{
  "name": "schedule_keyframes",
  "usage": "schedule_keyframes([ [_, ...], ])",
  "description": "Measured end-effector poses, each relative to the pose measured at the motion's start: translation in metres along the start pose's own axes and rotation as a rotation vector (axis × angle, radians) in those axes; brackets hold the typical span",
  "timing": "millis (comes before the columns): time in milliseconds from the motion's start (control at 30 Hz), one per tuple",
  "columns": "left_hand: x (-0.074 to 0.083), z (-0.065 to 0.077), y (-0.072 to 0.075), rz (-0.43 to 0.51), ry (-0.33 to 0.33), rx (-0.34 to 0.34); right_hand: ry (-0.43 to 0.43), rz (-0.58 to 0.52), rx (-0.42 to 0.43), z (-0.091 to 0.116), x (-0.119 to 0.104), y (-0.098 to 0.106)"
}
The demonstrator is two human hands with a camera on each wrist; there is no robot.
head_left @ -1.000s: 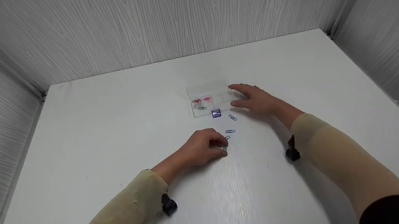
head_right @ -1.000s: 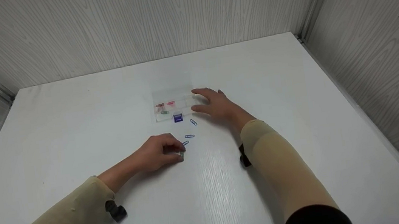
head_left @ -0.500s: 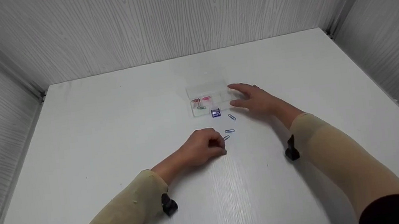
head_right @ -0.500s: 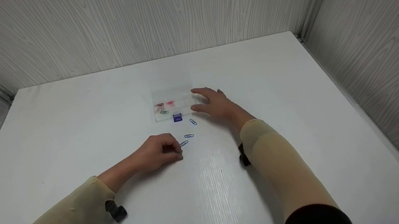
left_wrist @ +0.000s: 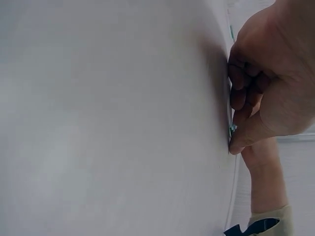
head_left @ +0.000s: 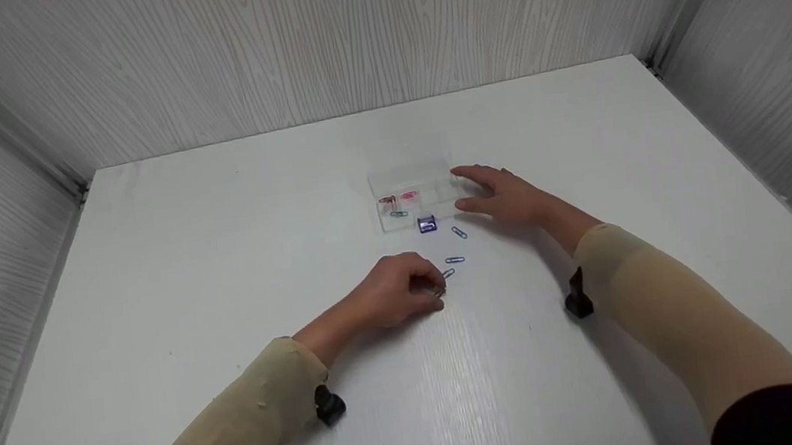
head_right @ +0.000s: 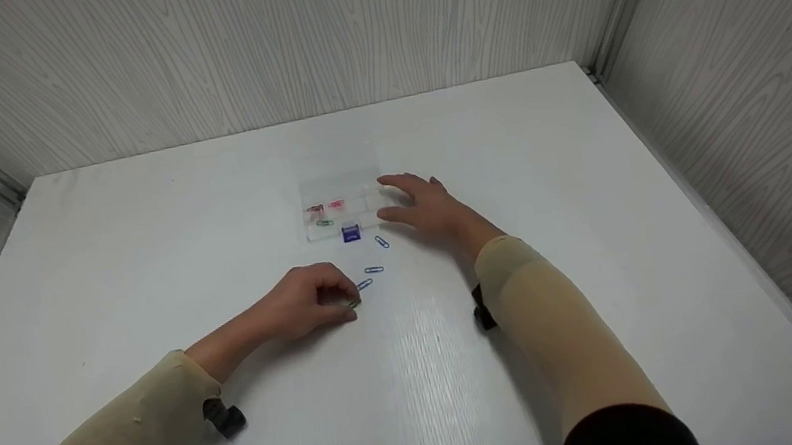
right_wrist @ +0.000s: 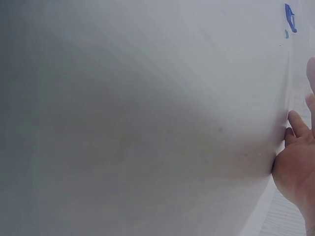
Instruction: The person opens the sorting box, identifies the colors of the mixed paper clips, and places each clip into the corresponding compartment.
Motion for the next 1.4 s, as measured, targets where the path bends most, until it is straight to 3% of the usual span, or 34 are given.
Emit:
schedule_keyframes([
  [233, 0.002, -0.001, 0.004, -0.059, -0.008, 0.001, -0.019, -0.008, 0.001, -0.001, 0.0, 0.003],
  [767, 0.002, -0.004, 0.003, -0.053, -0.013, -0.051, -0.007, 0.003, 0.015, -0.001, 0.003, 0.002],
  [967, 0.003, -0.004, 0.011, -0.028, -0.009, -0.049, -0.006, -0.02, 0.021, -0.001, 0.004, 0.001],
  [1100, 0.004, -0.009, 0.024, -0.01, -0.007, 0.012, 0.001, -0.01, 0.021, -0.002, 0.003, 0.0],
  [1400, 0.004, -0.033, 0.061, 0.02, -0.023, 0.255, -0.008, 0.001, 0.009, -0.003, 0.003, -0.002],
])
Point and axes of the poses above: each hand's wrist, its own z-axis away from the middle knuckle, its own y-axis out of the back of the hand, x = y × z, the point moved 1 cm from there along -z, towards the middle knuckle, and after that the axes turned 12 degrees about z, right-handed, at the moved point
